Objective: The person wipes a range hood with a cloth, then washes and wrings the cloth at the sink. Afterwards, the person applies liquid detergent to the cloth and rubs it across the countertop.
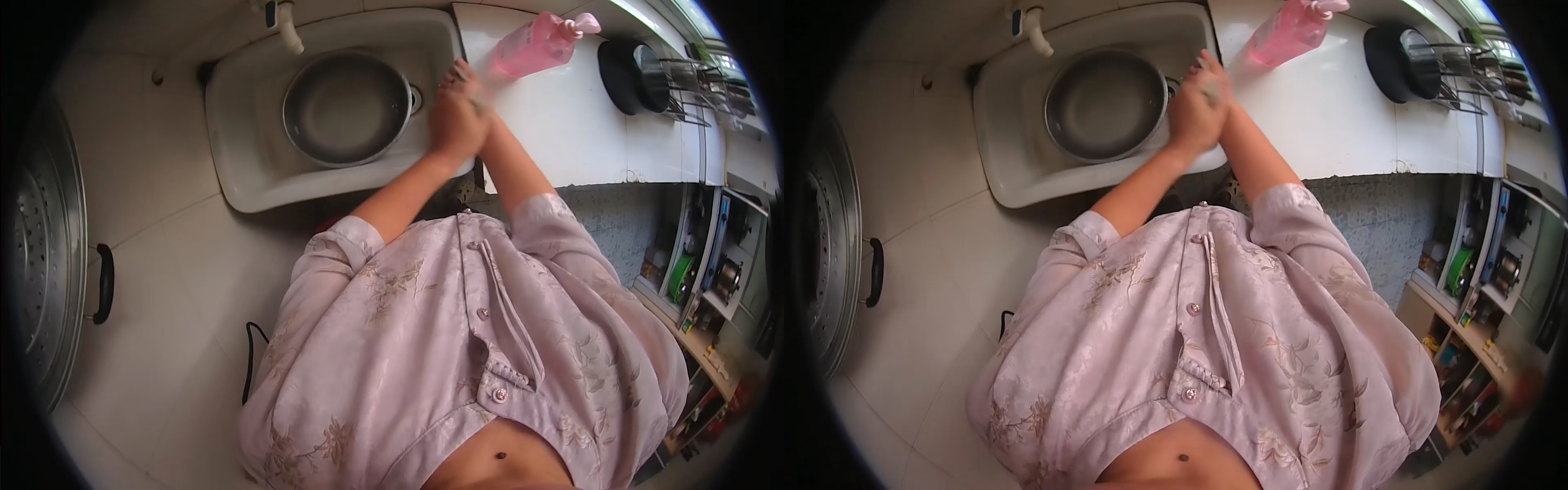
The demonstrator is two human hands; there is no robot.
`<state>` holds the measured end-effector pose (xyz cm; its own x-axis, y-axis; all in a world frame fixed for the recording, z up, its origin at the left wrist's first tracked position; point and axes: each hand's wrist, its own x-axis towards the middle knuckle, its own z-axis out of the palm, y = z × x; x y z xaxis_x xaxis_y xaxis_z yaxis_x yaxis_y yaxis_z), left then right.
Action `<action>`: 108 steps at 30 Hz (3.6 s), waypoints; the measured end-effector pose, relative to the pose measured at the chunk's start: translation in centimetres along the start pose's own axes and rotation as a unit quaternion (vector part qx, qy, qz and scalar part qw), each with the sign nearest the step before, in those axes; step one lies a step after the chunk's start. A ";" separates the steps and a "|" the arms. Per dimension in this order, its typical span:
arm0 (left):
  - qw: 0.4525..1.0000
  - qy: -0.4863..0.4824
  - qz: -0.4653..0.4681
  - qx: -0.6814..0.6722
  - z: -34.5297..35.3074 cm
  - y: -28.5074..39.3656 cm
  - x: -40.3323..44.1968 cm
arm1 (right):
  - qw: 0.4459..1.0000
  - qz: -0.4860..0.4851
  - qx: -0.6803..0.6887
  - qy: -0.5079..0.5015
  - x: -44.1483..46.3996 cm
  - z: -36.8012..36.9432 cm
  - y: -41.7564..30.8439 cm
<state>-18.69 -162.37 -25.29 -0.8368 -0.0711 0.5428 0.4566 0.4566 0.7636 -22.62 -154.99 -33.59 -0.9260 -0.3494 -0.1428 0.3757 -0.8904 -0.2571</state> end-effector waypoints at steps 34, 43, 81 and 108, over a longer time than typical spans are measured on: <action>0.539 -0.178 -0.563 -0.600 5.6 4.1 2.0 | 0.524 -0.326 -0.771 0.156 -2.6 10.1 -18.8; 0.567 -0.097 -0.570 -0.586 7.6 3.2 -1.0 | 0.396 -0.378 -0.827 0.130 -3.7 7.3 -27.0; 0.433 0.467 -0.755 0.156 17.2 12.4 -65.7 | 0.127 -0.239 -0.916 -0.296 -5.1 -8.5 -16.0; 0.234 0.357 -0.831 0.356 -6.3 11.4 -101.4 | 0.145 -0.095 -0.965 -0.195 -7.1 -15.8 -16.2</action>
<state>73.24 -155.54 -69.47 0.7005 -0.6897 -0.1834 -0.6997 -0.7143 0.0135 -21.51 -133.46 -43.54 -0.7162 -0.6978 0.0108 -0.6969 0.7143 -0.0639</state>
